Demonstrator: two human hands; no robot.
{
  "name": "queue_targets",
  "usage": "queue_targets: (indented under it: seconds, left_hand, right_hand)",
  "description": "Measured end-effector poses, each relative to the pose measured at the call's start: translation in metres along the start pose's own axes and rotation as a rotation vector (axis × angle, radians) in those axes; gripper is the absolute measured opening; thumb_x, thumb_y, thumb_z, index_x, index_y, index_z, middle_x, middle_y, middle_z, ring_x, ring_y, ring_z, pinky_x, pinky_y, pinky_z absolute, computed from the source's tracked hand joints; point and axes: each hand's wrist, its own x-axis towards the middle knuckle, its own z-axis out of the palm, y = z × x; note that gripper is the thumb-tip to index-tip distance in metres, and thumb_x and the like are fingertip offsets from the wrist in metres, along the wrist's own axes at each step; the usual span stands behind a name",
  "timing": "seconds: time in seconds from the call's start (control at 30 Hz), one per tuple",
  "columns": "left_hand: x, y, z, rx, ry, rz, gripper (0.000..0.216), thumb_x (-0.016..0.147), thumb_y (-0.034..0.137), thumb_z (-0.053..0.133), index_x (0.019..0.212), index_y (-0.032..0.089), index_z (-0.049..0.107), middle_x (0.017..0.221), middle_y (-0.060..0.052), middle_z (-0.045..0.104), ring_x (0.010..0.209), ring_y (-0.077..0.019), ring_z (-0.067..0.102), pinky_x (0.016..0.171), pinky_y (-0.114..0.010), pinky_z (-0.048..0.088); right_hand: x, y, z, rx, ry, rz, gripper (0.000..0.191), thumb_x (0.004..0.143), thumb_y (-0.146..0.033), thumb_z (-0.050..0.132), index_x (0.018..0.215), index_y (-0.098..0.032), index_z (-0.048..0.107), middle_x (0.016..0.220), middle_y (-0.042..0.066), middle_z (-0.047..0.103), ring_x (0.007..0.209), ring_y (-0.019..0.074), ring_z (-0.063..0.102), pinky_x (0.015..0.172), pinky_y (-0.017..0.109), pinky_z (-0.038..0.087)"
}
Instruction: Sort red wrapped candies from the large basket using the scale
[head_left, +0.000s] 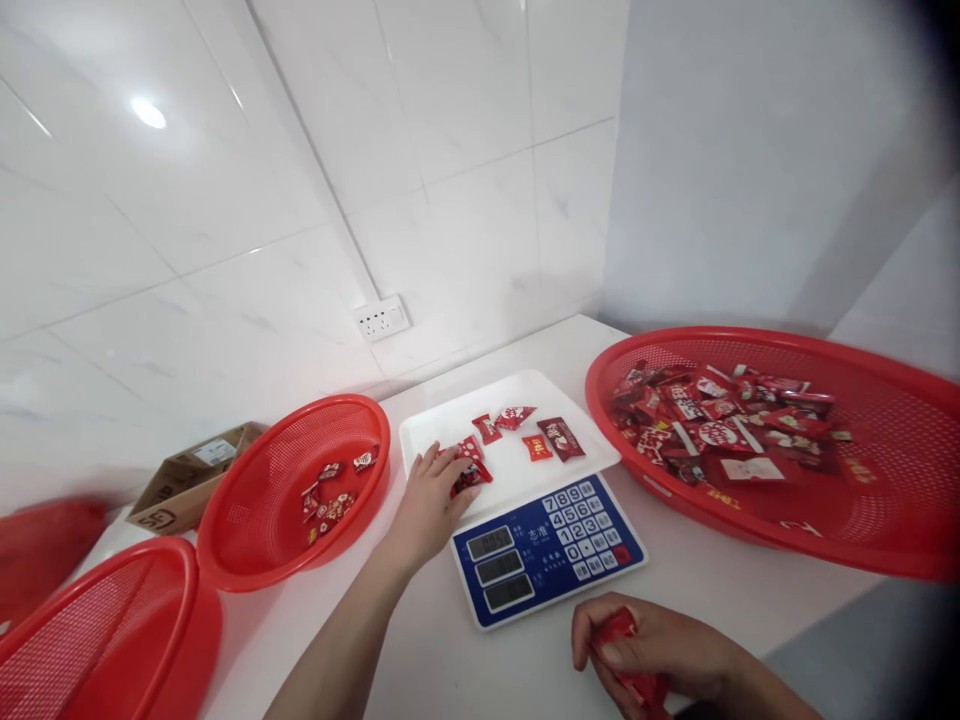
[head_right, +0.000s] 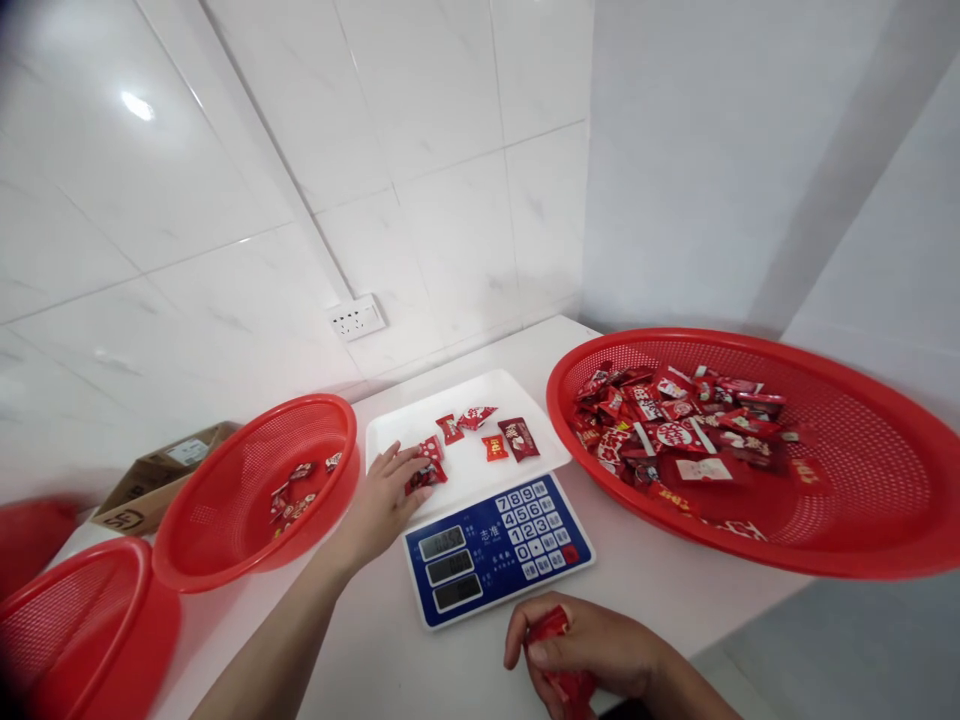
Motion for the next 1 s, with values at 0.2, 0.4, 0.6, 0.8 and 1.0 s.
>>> queue_targets:
  seconds: [0.2, 0.4, 0.6, 0.8, 1.0]
  left_hand:
    - [0.012, 0.011, 0.003, -0.05, 0.019, 0.08, 0.037, 0.085, 0.035, 0.05, 0.121, 0.024, 0.051, 0.135, -0.01, 0.047, 0.132, -0.0292, 0.029, 0.104, -0.052, 0.03]
    - [0.03, 0.021, -0.006, -0.058, 0.024, 0.135, 0.029, 0.088, 0.025, 0.042, 0.114, 0.021, 0.054, 0.12, -0.01, 0.056, 0.115, -0.0218, 0.049, 0.099, -0.041, 0.04]
    - [0.078, 0.039, 0.003, -0.029, -0.043, 0.218, 0.043, 0.092, 0.036, 0.034, 0.132, 0.024, 0.04, 0.143, -0.006, 0.038, 0.136, -0.0222, 0.022, 0.109, -0.045, 0.024]
    - [0.096, 0.04, 0.012, -0.009, -0.138, 0.27, 0.037, 0.093, 0.035, 0.029, 0.121, 0.024, 0.052, 0.126, -0.003, 0.056, 0.123, -0.0153, 0.043, 0.105, -0.033, 0.033]
    - [0.09, 0.052, 0.01, 0.069, -0.171, 0.206, 0.045, 0.093, 0.042, 0.026, 0.122, 0.019, 0.05, 0.135, -0.014, 0.046, 0.13, -0.0308, 0.031, 0.104, -0.055, 0.026]
  right_hand:
    - [0.002, 0.004, -0.002, -0.057, 0.024, -0.004, 0.042, 0.071, -0.05, 0.066, 0.087, -0.013, 0.056, 0.044, -0.004, 0.056, 0.033, 0.0101, 0.054, 0.037, 0.018, 0.041]
    - [0.0, 0.001, 0.001, -0.098, 0.107, -0.027, 0.046, 0.064, -0.049, 0.071, 0.087, -0.01, 0.06, 0.049, -0.003, 0.057, 0.042, 0.0091, 0.054, 0.042, 0.017, 0.032]
    - [0.001, -0.001, 0.003, -0.088, 0.15, -0.021, 0.05, 0.059, -0.05, 0.074, 0.085, -0.01, 0.061, 0.052, -0.001, 0.058, 0.045, 0.0083, 0.052, 0.045, 0.018, 0.03]
    - [-0.004, -0.001, 0.005, -0.156, 0.194, -0.083, 0.051, 0.06, -0.052, 0.073, 0.086, -0.009, 0.062, 0.058, 0.002, 0.062, 0.048, 0.0075, 0.052, 0.045, 0.017, 0.03]
    - [-0.002, -0.002, 0.003, -0.214, 0.168, -0.085, 0.051, 0.06, -0.053, 0.072, 0.087, -0.011, 0.063, 0.062, 0.001, 0.063, 0.051, 0.0077, 0.052, 0.046, 0.017, 0.03]
